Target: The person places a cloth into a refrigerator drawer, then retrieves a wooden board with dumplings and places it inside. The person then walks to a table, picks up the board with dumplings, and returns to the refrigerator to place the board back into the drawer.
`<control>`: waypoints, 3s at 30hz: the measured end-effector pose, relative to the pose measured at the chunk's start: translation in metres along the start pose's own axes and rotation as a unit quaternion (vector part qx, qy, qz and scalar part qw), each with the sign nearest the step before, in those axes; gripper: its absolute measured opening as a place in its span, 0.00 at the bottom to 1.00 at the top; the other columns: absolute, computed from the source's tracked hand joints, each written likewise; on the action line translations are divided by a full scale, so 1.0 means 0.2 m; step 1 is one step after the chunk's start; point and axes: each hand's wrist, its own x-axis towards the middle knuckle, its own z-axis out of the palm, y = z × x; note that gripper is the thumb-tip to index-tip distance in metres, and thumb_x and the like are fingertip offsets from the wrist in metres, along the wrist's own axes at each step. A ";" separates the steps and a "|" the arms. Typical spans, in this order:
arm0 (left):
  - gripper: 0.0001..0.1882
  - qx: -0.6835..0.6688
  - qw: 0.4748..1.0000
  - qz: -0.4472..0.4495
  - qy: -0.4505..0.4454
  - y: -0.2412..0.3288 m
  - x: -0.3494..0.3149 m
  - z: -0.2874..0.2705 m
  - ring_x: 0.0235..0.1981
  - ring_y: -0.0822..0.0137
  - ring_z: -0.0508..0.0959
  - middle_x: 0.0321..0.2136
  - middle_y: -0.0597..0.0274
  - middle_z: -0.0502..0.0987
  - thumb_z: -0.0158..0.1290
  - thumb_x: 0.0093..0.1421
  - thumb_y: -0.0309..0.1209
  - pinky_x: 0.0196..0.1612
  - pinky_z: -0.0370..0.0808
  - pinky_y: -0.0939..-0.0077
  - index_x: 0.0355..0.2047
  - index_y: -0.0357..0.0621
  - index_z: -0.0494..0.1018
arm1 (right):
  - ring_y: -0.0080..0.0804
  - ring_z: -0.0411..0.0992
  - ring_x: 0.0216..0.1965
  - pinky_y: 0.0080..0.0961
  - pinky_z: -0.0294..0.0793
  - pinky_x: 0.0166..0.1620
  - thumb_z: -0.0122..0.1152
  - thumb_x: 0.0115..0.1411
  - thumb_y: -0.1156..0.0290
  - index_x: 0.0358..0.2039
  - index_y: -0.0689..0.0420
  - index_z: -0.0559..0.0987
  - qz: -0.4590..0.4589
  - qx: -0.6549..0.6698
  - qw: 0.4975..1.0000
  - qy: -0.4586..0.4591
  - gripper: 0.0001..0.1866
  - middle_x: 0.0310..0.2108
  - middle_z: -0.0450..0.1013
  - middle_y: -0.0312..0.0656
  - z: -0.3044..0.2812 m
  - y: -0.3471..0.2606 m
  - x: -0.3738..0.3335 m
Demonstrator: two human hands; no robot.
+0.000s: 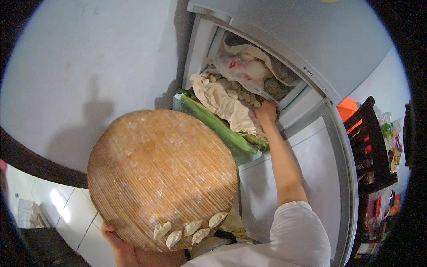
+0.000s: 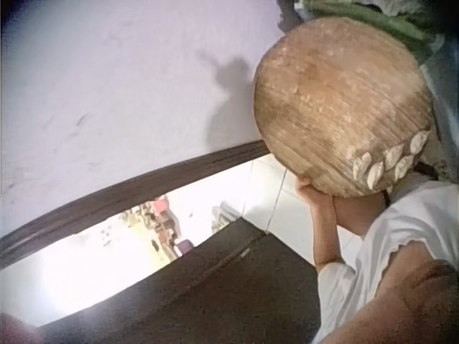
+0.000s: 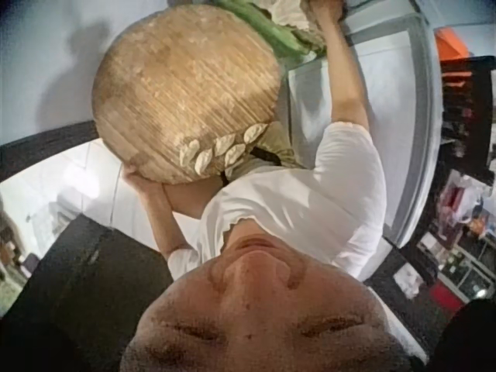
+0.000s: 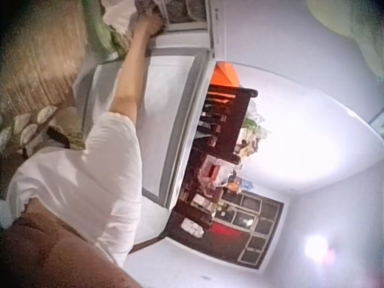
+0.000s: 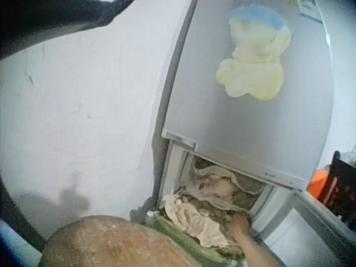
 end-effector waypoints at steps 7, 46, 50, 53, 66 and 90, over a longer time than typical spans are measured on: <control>0.28 -0.014 1.000 -0.002 0.009 0.01 0.00 0.01 0.36 0.50 0.73 0.35 0.50 0.73 0.41 0.32 0.31 0.42 0.73 0.61 0.37 0.30 0.67 | 0.50 0.64 0.48 0.40 0.66 0.51 0.58 0.52 0.58 0.40 0.66 0.73 0.053 0.042 0.998 0.020 0.23 0.45 0.66 0.57 -0.03 -0.03 -0.06; 0.31 0.042 0.998 0.045 0.019 -0.02 -0.03 -0.02 0.39 0.52 0.72 0.40 0.52 0.72 0.44 0.36 0.38 0.44 0.72 0.61 0.44 0.37 0.67 | 0.44 0.62 0.49 0.35 0.71 0.44 0.59 0.46 0.69 0.40 0.57 0.71 -0.785 0.336 0.486 -0.185 0.18 0.47 0.60 0.50 -0.90 -0.83 -1.38; 0.30 0.025 1.000 0.012 -0.008 0.00 -0.07 0.04 0.39 0.53 0.72 0.40 0.52 0.72 0.43 0.38 0.37 0.45 0.71 0.62 0.43 0.37 0.67 | 0.44 0.61 0.47 0.37 0.70 0.45 0.60 0.42 0.71 0.35 0.59 0.72 -0.764 0.388 0.464 -0.225 0.17 0.39 0.62 0.49 -0.89 -0.84 -1.37; 0.27 -0.004 0.999 -0.001 -0.036 0.01 -0.03 0.00 0.41 0.55 0.72 0.39 0.53 0.73 0.40 0.38 0.33 0.47 0.71 0.64 0.41 0.35 0.67 | 0.41 0.64 0.45 0.32 0.70 0.43 0.62 0.43 0.70 0.34 0.57 0.74 -0.672 0.503 0.426 -0.338 0.15 0.38 0.65 0.46 -0.90 -0.80 -1.28; 0.27 -0.006 0.997 0.034 -0.068 0.01 -0.02 0.04 0.40 0.50 0.73 0.39 0.50 0.72 0.41 0.38 0.32 0.43 0.74 0.59 0.41 0.34 0.67 | 0.42 0.69 0.40 0.31 0.75 0.36 0.53 0.57 0.68 0.46 0.61 0.67 0.059 0.944 0.155 -0.286 0.17 0.44 0.68 0.47 -0.60 -0.15 -0.40; 0.27 0.038 0.999 0.007 -0.010 0.03 0.00 -0.02 0.39 0.54 0.73 0.37 0.53 0.73 0.43 0.39 0.35 0.41 0.74 0.61 0.42 0.37 0.67 | 0.36 0.68 0.42 0.29 0.66 0.44 0.57 0.51 0.58 0.46 0.60 0.71 -0.095 0.423 0.877 -0.207 0.25 0.43 0.70 0.46 -0.03 -0.04 0.21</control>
